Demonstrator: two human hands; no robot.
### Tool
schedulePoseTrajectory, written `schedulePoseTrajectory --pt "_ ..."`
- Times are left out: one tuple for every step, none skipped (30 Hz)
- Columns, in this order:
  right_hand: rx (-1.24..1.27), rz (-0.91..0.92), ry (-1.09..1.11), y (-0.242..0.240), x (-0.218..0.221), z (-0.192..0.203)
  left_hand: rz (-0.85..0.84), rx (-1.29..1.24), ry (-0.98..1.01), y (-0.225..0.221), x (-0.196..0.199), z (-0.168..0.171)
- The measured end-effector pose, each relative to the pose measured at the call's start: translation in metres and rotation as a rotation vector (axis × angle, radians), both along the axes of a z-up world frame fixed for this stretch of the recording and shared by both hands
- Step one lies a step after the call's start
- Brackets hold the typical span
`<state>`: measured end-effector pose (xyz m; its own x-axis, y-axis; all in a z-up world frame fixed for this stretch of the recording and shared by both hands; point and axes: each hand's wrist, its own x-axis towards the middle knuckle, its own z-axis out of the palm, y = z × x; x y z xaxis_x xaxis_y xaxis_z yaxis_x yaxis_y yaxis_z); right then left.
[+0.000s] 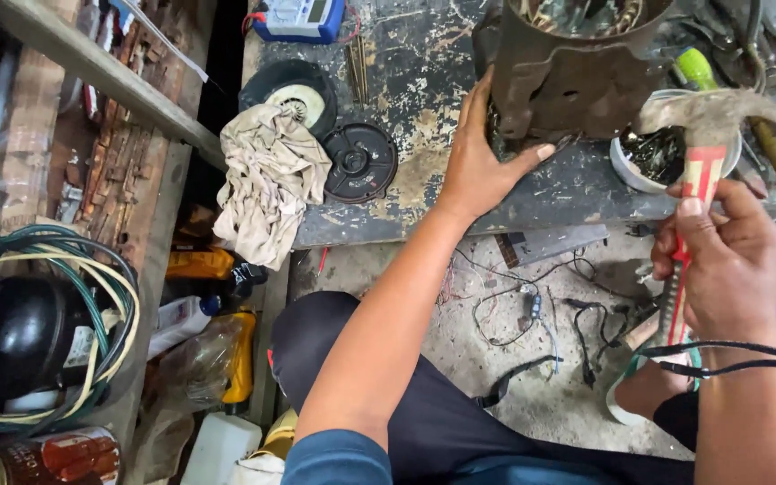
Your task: Disassembling an electric motor using a screwdriver and a hammer on a repair bench to access internal components.
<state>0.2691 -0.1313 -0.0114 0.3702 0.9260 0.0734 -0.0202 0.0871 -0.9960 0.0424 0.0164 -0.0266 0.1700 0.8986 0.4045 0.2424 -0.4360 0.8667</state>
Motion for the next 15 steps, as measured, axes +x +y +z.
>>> schedulePoseTrajectory --pt "0.014 0.038 -0.052 -0.003 0.001 0.002 -0.004 -0.012 -0.007 -0.001 0.000 -0.001" --pt "0.015 0.039 -0.052 -0.003 -0.001 0.003 -0.004 -0.011 -0.007 -0.001 0.003 -0.004" --pt "0.018 0.016 -0.014 -0.003 -0.004 0.004 0.028 0.001 0.033 -0.001 0.006 -0.008" --pt "0.015 -0.002 0.019 -0.003 -0.006 0.006 0.063 0.007 0.070 -0.003 0.008 -0.013" --pt "0.012 0.003 0.015 -0.003 -0.006 0.006 0.069 0.003 0.066 -0.005 0.010 -0.014" --pt "0.019 0.031 0.005 -0.003 -0.006 0.005 0.081 0.018 0.056 -0.006 0.011 -0.015" --pt "0.026 0.060 -0.004 -0.003 -0.006 0.005 0.093 0.032 0.045 -0.007 0.012 -0.016" --pt "0.031 0.063 -0.006 -0.002 -0.005 0.005 0.096 0.037 0.043 -0.009 0.014 -0.016" --pt "0.012 0.059 -0.038 -0.001 -0.004 0.004 0.090 0.042 0.007 -0.010 0.017 -0.015" --pt "-0.017 0.050 -0.066 -0.004 -0.003 0.002 0.080 0.038 -0.027 -0.016 0.020 -0.018" --pt "-0.022 0.050 -0.066 -0.005 -0.005 -0.001 0.079 0.033 -0.026 -0.023 0.022 -0.014" --pt "0.007 0.062 -0.011 -0.005 -0.007 -0.003 0.097 0.031 -0.052 -0.028 0.024 -0.010" --pt "0.036 0.074 0.045 -0.004 -0.009 -0.005 0.116 0.030 -0.078 -0.033 0.025 -0.006" --pt "0.033 0.077 0.044 -0.004 -0.011 -0.005 0.118 0.027 -0.079 -0.034 0.027 -0.009" --pt "0.012 0.067 0.038 -0.005 -0.013 -0.005 0.161 0.042 -0.051 -0.035 0.028 -0.011"
